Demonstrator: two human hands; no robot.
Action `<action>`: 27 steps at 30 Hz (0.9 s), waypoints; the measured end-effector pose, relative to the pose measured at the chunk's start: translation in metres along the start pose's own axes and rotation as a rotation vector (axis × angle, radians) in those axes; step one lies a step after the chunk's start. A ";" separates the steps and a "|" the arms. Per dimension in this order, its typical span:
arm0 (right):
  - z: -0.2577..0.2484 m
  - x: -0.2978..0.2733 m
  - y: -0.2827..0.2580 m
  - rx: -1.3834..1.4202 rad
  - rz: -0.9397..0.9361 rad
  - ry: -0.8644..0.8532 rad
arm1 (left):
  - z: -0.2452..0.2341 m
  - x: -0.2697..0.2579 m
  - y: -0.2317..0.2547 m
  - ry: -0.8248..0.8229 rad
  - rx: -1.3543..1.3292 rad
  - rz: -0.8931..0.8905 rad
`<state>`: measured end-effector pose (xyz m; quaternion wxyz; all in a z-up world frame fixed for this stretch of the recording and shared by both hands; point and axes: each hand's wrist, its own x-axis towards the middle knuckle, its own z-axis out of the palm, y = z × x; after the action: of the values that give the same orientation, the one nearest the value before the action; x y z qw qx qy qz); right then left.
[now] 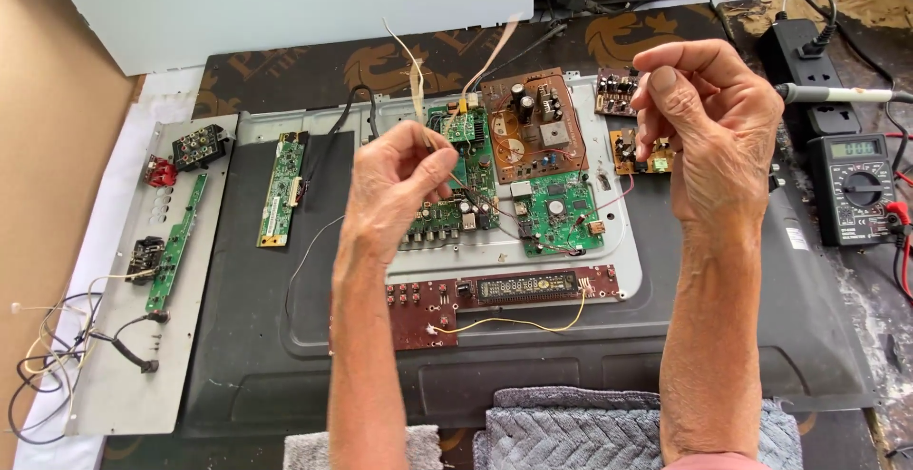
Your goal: The person works on a disassembled television, handling various wires and circuit boards. They twist and connect multiple wires together by hand, manipulating them over the exposed internal components of the device.
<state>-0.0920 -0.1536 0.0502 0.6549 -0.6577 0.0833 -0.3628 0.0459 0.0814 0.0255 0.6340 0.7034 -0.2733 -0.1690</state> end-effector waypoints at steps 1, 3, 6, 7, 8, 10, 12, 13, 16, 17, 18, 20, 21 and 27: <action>-0.003 -0.001 -0.002 0.002 -0.002 -0.003 | -0.003 -0.001 0.002 0.003 0.001 0.002; -0.003 -0.003 -0.006 0.025 -0.033 -0.040 | -0.013 -0.010 0.008 0.068 0.004 0.058; -0.003 -0.006 -0.010 -0.028 -0.016 -0.038 | -0.026 -0.026 -0.006 0.115 0.066 0.040; -0.002 -0.006 -0.012 -0.018 -0.023 -0.040 | -0.030 -0.027 -0.011 0.119 0.076 0.047; -0.001 -0.007 -0.013 -0.030 -0.002 -0.050 | -0.034 -0.029 -0.019 0.166 0.033 -0.031; 0.000 -0.007 -0.012 -0.043 0.019 -0.063 | -0.038 -0.033 -0.028 0.216 -0.010 -0.109; 0.000 -0.007 -0.011 -0.052 0.027 -0.116 | -0.038 -0.037 -0.032 0.231 0.017 -0.148; 0.001 -0.007 -0.013 -0.054 0.029 -0.115 | -0.038 -0.040 -0.032 0.230 0.015 -0.150; 0.003 -0.009 -0.015 -0.124 0.030 -0.164 | -0.039 -0.046 -0.037 0.247 0.011 -0.181; 0.004 -0.008 -0.013 -0.115 0.053 -0.193 | -0.041 -0.049 -0.041 0.254 0.009 -0.169; 0.005 -0.007 -0.010 -0.103 0.076 -0.225 | -0.044 -0.053 -0.045 0.264 0.009 -0.156; 0.006 -0.007 -0.013 -0.119 0.072 -0.235 | -0.046 -0.059 -0.050 0.272 -0.010 -0.164; 0.007 -0.008 -0.014 -0.136 0.067 -0.246 | -0.047 -0.063 -0.053 0.282 -0.031 -0.172; 0.006 -0.008 -0.013 -0.157 0.079 -0.232 | -0.057 -0.071 -0.077 0.351 0.022 -0.202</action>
<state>-0.0989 -0.1421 0.0602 0.6205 -0.7405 0.0609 -0.2509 0.0363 0.1731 -0.0504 0.6441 0.7527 -0.0884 -0.1037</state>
